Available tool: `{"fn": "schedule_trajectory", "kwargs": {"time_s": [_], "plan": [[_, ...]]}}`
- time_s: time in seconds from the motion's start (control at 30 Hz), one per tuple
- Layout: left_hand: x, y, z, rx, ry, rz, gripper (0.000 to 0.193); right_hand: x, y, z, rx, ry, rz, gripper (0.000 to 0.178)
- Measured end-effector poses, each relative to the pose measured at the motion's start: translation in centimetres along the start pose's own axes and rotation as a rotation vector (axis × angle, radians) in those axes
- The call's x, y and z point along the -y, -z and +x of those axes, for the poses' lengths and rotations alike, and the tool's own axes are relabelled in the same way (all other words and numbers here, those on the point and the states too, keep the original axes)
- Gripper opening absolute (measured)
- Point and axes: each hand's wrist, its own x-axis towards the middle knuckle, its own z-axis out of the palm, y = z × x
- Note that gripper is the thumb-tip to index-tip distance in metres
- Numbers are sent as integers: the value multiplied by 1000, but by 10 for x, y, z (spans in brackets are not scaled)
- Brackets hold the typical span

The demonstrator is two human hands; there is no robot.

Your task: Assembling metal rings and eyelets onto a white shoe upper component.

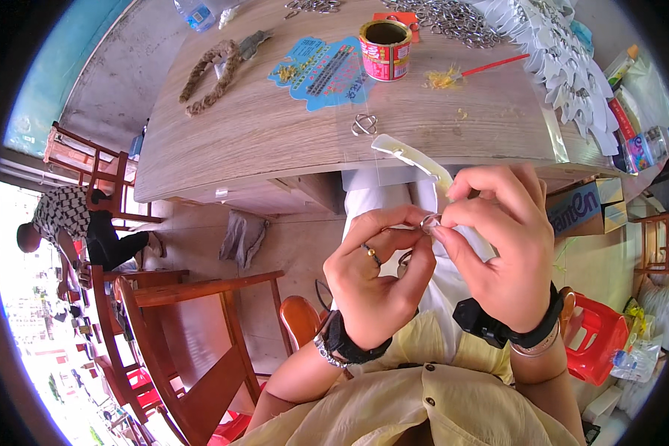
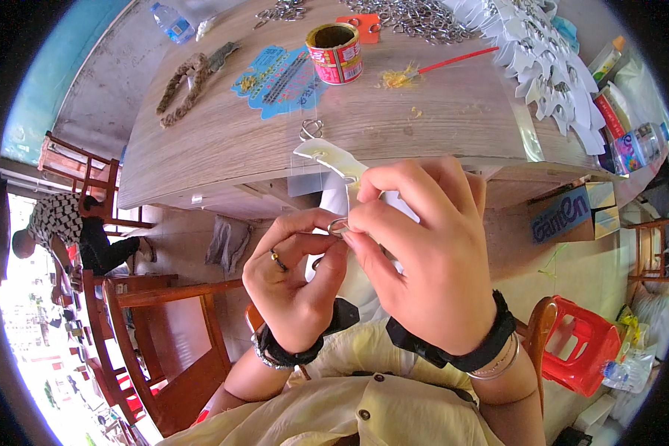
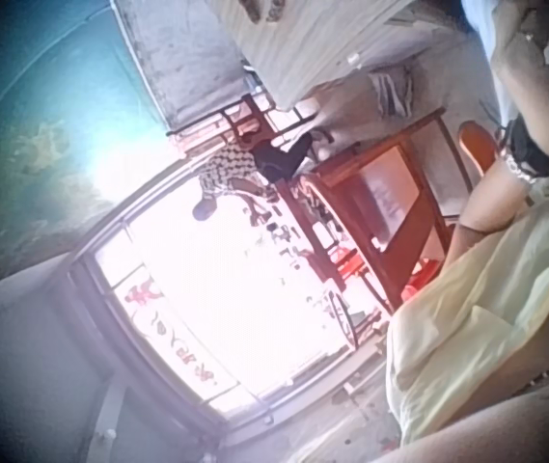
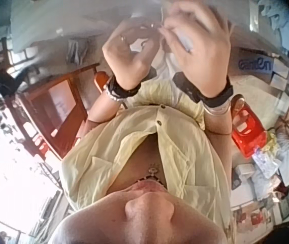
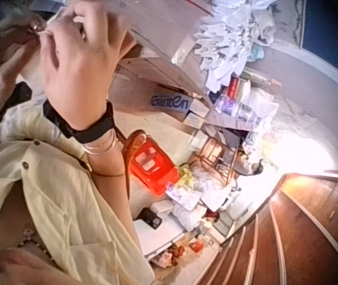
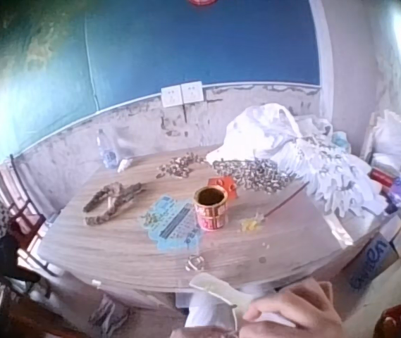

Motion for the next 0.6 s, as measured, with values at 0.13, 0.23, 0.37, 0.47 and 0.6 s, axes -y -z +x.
{"fn": "schedule_trajectory", "kwargs": {"time_s": [0.13, 0.23, 0.37, 0.47, 0.6], "plan": [[-3, 1, 2, 20, -21, -18, 5, 1, -2, -2, -82, 44, -38, 20], [-4, 2, 1, 29, 18, -41, 3, 3, -7, -4, -157, 69, -12, 23], [-6, 3, 0, 45, 75, -85, 3, 4, -13, -8, -203, 94, 32, 25], [-2, 1, 0, 4, 73, -119, 3, 2, -16, -10, -204, 116, 53, 26], [1, 1, -1, -25, 110, -187, 4, 0, -14, -11, -179, 142, 51, 25]]}}
